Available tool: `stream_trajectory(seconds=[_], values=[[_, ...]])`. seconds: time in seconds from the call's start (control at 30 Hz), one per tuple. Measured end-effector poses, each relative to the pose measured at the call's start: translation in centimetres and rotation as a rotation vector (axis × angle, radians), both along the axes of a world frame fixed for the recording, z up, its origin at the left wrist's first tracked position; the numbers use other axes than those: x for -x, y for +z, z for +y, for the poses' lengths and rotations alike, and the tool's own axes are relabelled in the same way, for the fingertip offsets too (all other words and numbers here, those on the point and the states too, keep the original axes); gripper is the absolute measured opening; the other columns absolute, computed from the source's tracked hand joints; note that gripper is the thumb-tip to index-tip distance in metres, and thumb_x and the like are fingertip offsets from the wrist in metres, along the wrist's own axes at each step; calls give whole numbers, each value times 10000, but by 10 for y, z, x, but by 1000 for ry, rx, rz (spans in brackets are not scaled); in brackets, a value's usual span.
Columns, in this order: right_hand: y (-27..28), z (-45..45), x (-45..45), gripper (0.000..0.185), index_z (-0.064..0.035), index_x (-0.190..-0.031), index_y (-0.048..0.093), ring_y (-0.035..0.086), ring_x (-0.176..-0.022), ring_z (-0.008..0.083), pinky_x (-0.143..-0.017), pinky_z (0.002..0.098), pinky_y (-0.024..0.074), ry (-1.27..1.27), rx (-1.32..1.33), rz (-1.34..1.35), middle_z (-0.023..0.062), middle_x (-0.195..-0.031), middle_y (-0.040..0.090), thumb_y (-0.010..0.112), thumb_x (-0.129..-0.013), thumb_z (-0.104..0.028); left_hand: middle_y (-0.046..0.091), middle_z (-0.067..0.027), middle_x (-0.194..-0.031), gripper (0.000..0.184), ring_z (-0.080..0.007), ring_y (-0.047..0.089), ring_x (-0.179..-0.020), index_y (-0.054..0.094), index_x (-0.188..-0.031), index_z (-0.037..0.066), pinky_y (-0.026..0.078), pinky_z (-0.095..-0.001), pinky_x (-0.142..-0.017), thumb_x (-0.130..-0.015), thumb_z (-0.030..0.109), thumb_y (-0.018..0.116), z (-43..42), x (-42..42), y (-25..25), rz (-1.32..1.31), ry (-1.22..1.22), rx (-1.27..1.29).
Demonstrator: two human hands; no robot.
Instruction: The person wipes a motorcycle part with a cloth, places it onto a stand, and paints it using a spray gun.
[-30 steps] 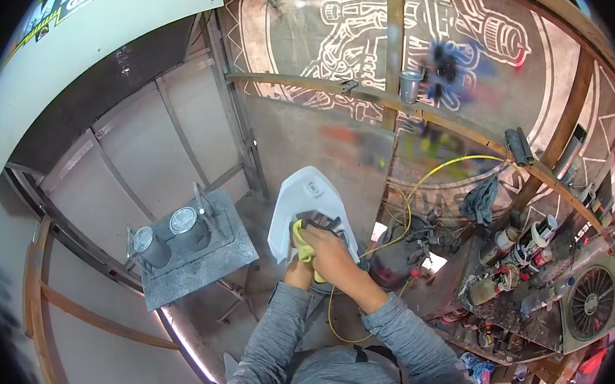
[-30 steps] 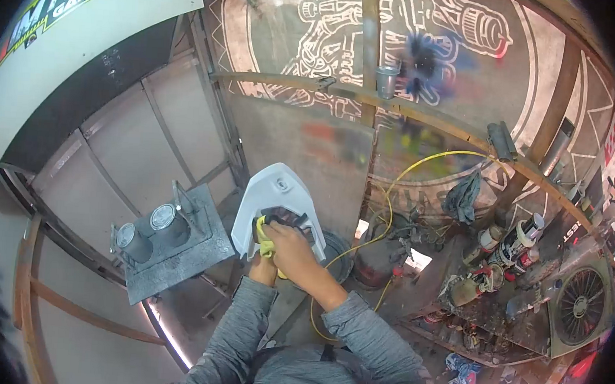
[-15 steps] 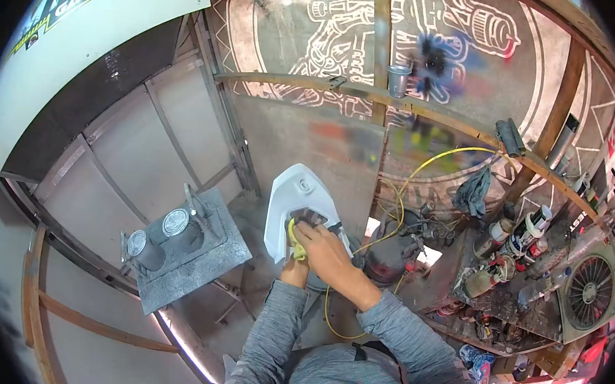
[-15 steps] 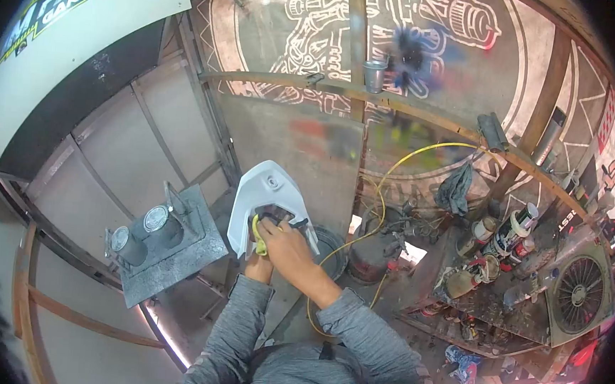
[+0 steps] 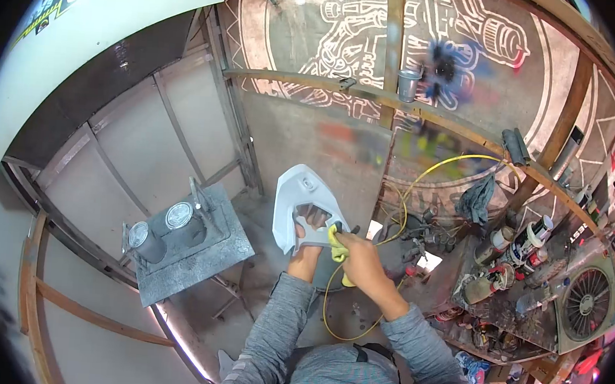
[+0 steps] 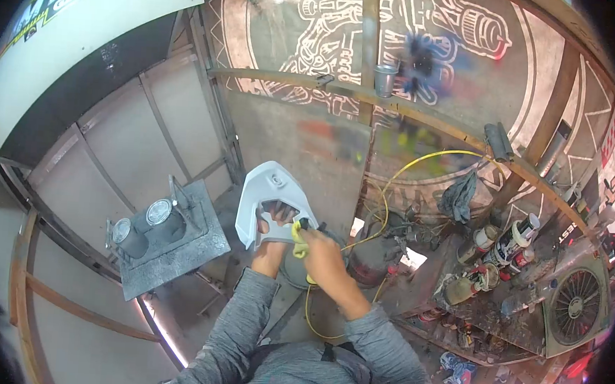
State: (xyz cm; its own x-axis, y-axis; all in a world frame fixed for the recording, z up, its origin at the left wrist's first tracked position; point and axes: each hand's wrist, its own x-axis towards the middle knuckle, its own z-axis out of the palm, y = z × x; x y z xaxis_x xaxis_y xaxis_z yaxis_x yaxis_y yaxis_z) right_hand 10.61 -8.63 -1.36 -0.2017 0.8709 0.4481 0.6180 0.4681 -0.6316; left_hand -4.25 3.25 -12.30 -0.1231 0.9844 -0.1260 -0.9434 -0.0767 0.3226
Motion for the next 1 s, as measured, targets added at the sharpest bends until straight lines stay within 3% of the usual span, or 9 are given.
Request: stream_trajectory(seconds=[0.13, 0.17, 0.33, 0.37, 0.5, 0.6, 0.63, 0.73, 1.0], values=[[20, 0, -18, 481, -15, -1115, 676, 647, -1001, 377, -840, 381, 508, 76, 136, 75, 213, -1055, 669, 493, -694, 127, 289, -115, -1512, 578, -273, 240, -1440, 293, -1461, 174, 241, -513, -1172, -985, 477, 420, -12, 0, 5, 400, 16, -70], [28, -1, -20, 479, -17, -1130, 671, 641, -1005, 381, -858, 391, 504, 78, 84, 94, 197, -1083, 665, 512, -697, 113, 320, -95, -1482, 532, -269, 270, -1415, 301, -1450, 183, 289, -497, -1145, -1001, 452, 398, -19, -1, 19, 303, -3, -12], [62, -23, -1, 478, -34, -1148, 671, 629, -1021, 337, -864, 386, 500, 70, -204, -39, 147, -1117, 663, 564, -698, 88, 515, 12, -1118, 432, -147, 517, -1058, 478, -1228, 147, 482, -319, -908, -1008, 505, 375, 13, 7, -21, 330, 130, -168], [62, -26, 6, 465, -68, -1180, 661, 618, -972, 303, -820, 396, 501, 67, -287, -96, 126, -1077, 644, 612, -725, 17, 500, -2, -960, 421, -146, 546, -855, 525, -1089, 114, 473, -316, -719, -989, 504, 401, -18, -8, 51, 240, 269, 81], [57, -25, 24, 419, -83, -1196, 641, 590, -833, 285, -689, 409, 486, -80, -363, -460, 114, -912, 575, 616, -779, -107, 484, -4, -898, 361, -136, 540, -867, 549, -1016, 108, 478, -328, -729, -1008, 429, 385, -14, -8, 51, 517, 452, 65], [61, -27, 31, 390, -64, -1184, 638, 593, -838, 288, -672, 408, 487, -141, -308, -550, 122, -899, 569, 594, -801, -123, 608, -204, -1194, 517, -320, 559, -1113, 568, -1237, -56, 401, -414, -987, -999, 372, 402, 9, 3, 32, 928, 715, 191], [63, -29, 33, 390, -64, -1184, 638, 593, -838, 288, -672, 408, 487, -143, -311, -551, 122, -899, 569, 594, -801, -123, 527, -279, -1332, 566, -395, 497, -1209, 514, -1312, -93, 331, -437, -1058, -991, 361, 412, 11, 6, 33, 947, 684, 214], [63, -36, 36, 380, -50, -1174, 634, 595, -843, 283, -667, 409, 489, -152, -277, -602, 122, -900, 567, 584, -807, -132, 549, -276, -1296, 555, -392, 494, -1205, 530, -1289, -97, 348, -437, -1046, -988, 357, 423, 10, 6, 38, 1263, 855, 233], [58, -44, 17, 404, -96, -1154, 657, 580, -841, 287, -664, 417, 468, 13, -323, -528, 114, -890, 549, 640, -750, -106, 520, -287, -1314, 527, -395, 482, -1214, 516, -1302, -103, 355, -434, -1043, -986, 314, 453, 3, -1, 61, 1145, 915, 266]])
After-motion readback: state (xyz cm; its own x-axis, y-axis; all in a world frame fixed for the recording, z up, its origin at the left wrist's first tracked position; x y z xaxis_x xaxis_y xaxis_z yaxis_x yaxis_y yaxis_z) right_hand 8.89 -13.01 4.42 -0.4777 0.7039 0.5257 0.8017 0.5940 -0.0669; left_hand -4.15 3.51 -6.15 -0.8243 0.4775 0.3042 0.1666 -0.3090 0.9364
